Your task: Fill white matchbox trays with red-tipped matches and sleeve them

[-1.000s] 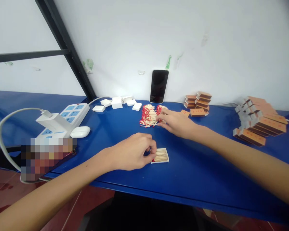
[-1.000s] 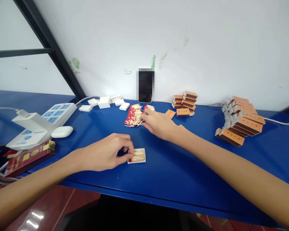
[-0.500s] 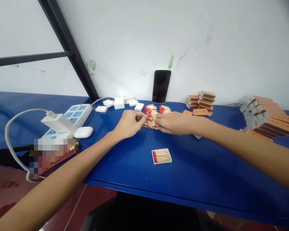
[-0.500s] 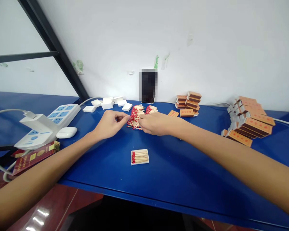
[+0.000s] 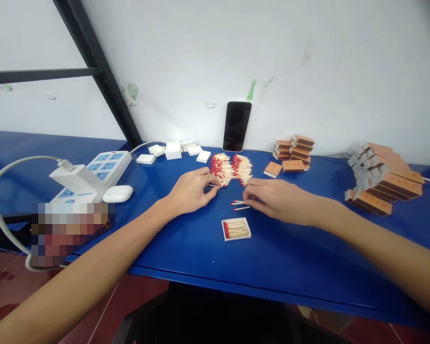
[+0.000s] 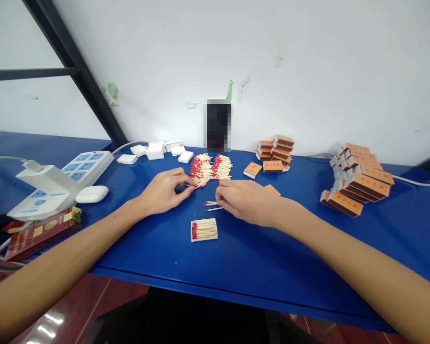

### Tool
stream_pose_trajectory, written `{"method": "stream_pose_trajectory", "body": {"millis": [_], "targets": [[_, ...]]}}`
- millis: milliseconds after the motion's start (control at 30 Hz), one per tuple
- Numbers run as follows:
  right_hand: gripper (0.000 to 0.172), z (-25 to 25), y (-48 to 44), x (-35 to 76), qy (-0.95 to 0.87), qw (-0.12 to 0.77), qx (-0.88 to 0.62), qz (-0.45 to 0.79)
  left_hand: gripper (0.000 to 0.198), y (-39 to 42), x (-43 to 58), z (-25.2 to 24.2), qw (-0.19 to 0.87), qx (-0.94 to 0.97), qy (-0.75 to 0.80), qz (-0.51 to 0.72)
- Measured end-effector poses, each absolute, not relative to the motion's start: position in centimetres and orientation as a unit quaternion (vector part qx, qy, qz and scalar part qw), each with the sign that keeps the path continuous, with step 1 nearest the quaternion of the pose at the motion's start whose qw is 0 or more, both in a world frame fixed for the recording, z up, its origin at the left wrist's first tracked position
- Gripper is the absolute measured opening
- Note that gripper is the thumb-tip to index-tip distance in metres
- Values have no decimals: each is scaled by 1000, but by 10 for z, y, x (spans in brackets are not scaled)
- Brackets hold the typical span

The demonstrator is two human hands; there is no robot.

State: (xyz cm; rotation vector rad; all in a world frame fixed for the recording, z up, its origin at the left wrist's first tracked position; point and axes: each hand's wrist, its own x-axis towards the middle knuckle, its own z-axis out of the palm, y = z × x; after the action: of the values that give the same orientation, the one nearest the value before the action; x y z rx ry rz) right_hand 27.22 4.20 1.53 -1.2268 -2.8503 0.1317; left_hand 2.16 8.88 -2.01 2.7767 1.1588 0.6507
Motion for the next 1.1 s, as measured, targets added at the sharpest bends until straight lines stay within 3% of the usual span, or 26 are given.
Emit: {"method": "stream_pose_trajectory", "body": {"millis": [367,533,633,733,933,1100], "targets": [[21,18,40,268,-917,-7,-388,96,20,84,33,-20,16,895,417,159],[21,13,32,265,-915,-38,-402,6,18,79,23,-14,31,906,403,122],[18,12,25,268,-907,-74,-413,-44,20,63,13,1,70,915,383,106],[16,11,20,276,-903,-89,-419,-46,17,40,12,17,185,914,348,99],[13,6,14,286,-898,-64,-434,-14,11,17,31,20,208,923,316,64],[10,11,10,285,-897,-16,-436,70,10,22,32,19,212,907,346,113]]}}
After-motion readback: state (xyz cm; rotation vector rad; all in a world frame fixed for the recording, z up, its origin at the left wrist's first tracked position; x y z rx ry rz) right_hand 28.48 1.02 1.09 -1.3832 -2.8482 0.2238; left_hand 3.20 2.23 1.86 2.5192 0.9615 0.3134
